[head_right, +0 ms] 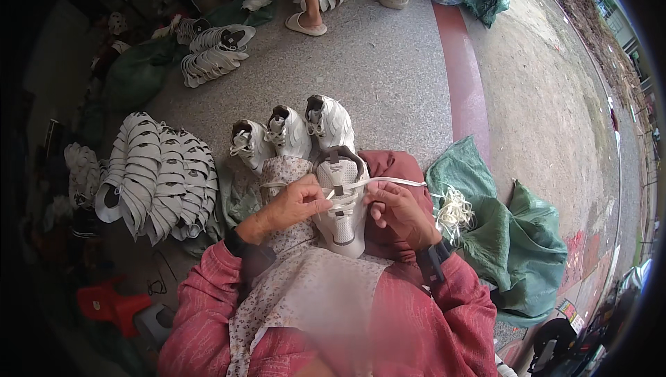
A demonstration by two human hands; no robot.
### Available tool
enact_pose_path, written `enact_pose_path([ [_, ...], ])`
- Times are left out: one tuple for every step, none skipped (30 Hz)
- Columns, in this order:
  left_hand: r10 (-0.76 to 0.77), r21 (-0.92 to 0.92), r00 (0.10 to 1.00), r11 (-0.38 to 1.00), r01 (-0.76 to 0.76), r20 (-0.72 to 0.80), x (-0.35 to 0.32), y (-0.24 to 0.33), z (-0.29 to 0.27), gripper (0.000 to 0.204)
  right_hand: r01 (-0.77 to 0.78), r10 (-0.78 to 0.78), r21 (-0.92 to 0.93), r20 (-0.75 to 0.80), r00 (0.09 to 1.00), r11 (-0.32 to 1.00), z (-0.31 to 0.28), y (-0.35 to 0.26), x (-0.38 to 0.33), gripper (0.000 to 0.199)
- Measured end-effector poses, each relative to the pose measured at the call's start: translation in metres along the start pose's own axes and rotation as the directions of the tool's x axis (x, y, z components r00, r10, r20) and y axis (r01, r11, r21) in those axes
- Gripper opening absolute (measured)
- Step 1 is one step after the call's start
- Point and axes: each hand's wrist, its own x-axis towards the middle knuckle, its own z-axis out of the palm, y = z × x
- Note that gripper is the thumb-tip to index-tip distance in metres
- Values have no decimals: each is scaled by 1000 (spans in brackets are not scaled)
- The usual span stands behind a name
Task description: The person sits on the floor and laces a white sneaker by hand. They thread a long white lace through the eyelets, pull it tight, and adjust the fit repeatedly. The person works on a single shoe while surrounded by stacks of similar footwear.
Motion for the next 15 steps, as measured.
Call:
enact_pose_path([
  [24, 0, 1000, 1000, -24, 12, 1, -1, 1, 20, 46, -48, 231, 3, 999, 972, -6, 9, 8, 26],
  [43, 2, 999, 999, -43, 21, 1, -1, 1, 21, 60, -62, 277, 0, 998, 959, -5, 11, 12, 27],
  [17, 3, 1000, 1000, -17, -8, 1, -1, 1, 22, 74, -77, 323, -5, 997, 944, -3, 13, 17, 27],
  [-8, 4, 999, 1000, 8, -35, 1, 1, 1, 23, 89, -92, 368, -11, 996, 926, -2, 15, 21, 28],
  [-31, 3, 998, 1000, 31, -60, 2, 3, 1, 24, 99, -102, 374, -11, 995, 922, -1, 17, 24, 27],
  [-40, 14, 998, 999, 41, -53, 3, 5, -1, 24, 110, -114, 381, -12, 993, 918, 0, 19, 26, 27],
  [-49, 25, 998, 998, 50, -46, 3, 7, -4, 23, 121, -125, 388, -13, 992, 914, -1, 21, 27, 27],
  [-55, 35, 998, 998, 56, -37, 4, 10, -7, 23, 83, -90, 384, 0, 996, 919, -6, 24, 26, 27],
  [-21, 31, 999, 999, 22, -33, 5, 13, -9, 23, 46, -55, 380, 12, 998, 924, -12, 25, 23, 27],
  [12, 28, 999, 1000, -12, -29, 5, 16, -11, 24, 10, -20, 376, 24, 1000, 927, -18, 28, 20, 27],
  [40, 27, 999, 999, -39, -35, 3, 17, -14, 25, -2, 7, 312, -13, 1000, 950, -14, 24, 17, 27],
  [73, 63, 997, 995, -71, -29, 3, 16, -17, 25, -15, 30, 247, -58, 998, 969, -6, 18, 9, 27],
  [107, 99, 994, 990, -104, -22, 3, 13, -20, 24, -30, 50, 182, -105, 993, 983, -2, 14, 5, 26],
  [143, 132, 990, 981, -141, -7, 5, 13, -22, 24, -15, 37, 210, -100, 994, 978, -1, 15, 5, 26],
  [133, 136, 991, 982, -133, 7, 5, 13, -23, 25, -1, 24, 238, -95, 995, 971, 0, 16, 5, 25],
])
